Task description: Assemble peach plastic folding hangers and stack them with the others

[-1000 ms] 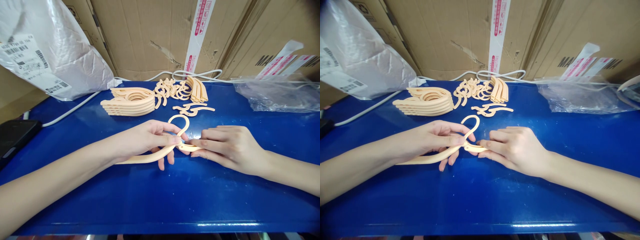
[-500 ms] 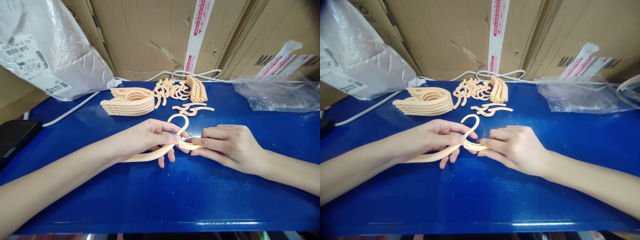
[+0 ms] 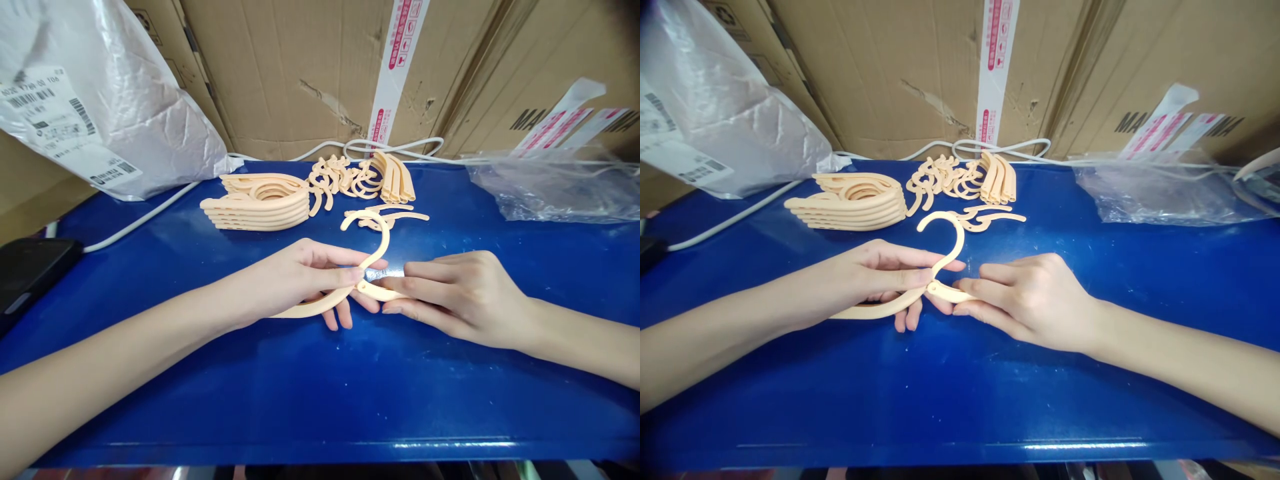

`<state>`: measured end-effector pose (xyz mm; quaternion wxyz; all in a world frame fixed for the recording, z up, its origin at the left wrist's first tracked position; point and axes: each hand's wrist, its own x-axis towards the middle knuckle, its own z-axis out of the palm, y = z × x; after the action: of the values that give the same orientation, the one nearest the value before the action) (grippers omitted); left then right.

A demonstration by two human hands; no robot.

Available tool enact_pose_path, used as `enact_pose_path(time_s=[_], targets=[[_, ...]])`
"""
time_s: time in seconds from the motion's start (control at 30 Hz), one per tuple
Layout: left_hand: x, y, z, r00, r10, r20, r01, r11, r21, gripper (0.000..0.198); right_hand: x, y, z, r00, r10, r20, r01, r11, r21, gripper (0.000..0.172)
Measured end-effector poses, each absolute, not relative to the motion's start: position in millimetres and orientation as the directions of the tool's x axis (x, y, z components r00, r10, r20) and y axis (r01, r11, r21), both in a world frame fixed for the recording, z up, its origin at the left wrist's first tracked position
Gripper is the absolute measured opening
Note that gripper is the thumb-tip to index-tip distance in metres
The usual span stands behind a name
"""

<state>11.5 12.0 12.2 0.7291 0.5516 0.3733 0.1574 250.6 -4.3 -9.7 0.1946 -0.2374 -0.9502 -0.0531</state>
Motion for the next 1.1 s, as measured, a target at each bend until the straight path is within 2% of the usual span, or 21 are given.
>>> enact_pose_path(time_s=[0.1, 0.17, 0.23, 0.3, 0.33, 0.4, 0.47, 0.57, 0.77, 0.87, 0.97, 1.1], targets=[[14, 8, 8, 0.664, 0.675, -0.322, 0.232, 0.224, 0.947, 0.027, 251, -3, -10, -0.802, 0.458, 0.384, 0.481, 0.876, -0.039, 0.022], [14, 5, 7, 0.664, 0.702, -0.257, 0.285, 0.081, 0.955, 0.026, 251, -2, -10, -0.794, 0.47, 0.386, 0.487, 0.871, -0.061, 0.02], [14, 1, 7, 0.654, 0.73, -0.2, 0.393, -0.101, 0.914, 0.03, 251, -2, -10, -0.787, 0.47, 0.398, 0.483, 0.872, -0.074, 0.021], [13, -3, 8, 0.643, 0.754, -0.138, 0.537, -0.315, 0.782, 0.03, 251, -1, -10, -0.777, 0.473, 0.415, 0.482, 0.871, -0.09, 0.023], [12, -5, 8, 0.641, 0.761, -0.099, 0.603, -0.419, 0.679, 0.029, 251, -1, -10, -0.769, 0.479, 0.423, 0.487, 0.868, -0.098, 0.024], [11, -8, 5, 0.681, 0.732, 0.018, 0.638, -0.605, 0.476, 0.029, 250, 0, -9, -0.744, 0.499, 0.444, 0.514, 0.852, -0.095, 0.025], [10, -10, 1, 0.705, 0.696, 0.135, 0.623, -0.699, 0.353, 0.032, 249, 0, -8, -0.714, 0.51, 0.48, 0.55, 0.833, -0.066, 0.027], [10, -9, -5, 0.721, 0.673, 0.166, 0.618, -0.733, 0.284, 0.031, 248, 1, -7, -0.676, 0.507, 0.535, 0.589, 0.808, -0.02, 0.027], [11, -8, -8, 0.721, 0.666, 0.192, 0.612, -0.741, 0.277, 0.033, 249, 0, -6, -0.621, 0.514, 0.592, 0.637, 0.771, -0.001, 0.029], [11, -9, -8, 0.727, 0.653, 0.21, 0.6, -0.754, 0.267, 0.035, 250, -1, -5, -0.647, 0.494, 0.581, 0.62, 0.785, 0.022, 0.021], [10, -9, -8, 0.736, 0.642, 0.214, 0.585, -0.763, 0.276, 0.033, 250, 0, -6, -0.705, 0.488, 0.515, 0.546, 0.837, -0.046, 0.012], [7, -5, -8, 0.784, 0.581, 0.219, 0.51, -0.804, 0.305, 0.032, 248, 2, -6, -0.722, 0.524, 0.452, 0.489, 0.848, -0.203, 0.016]])
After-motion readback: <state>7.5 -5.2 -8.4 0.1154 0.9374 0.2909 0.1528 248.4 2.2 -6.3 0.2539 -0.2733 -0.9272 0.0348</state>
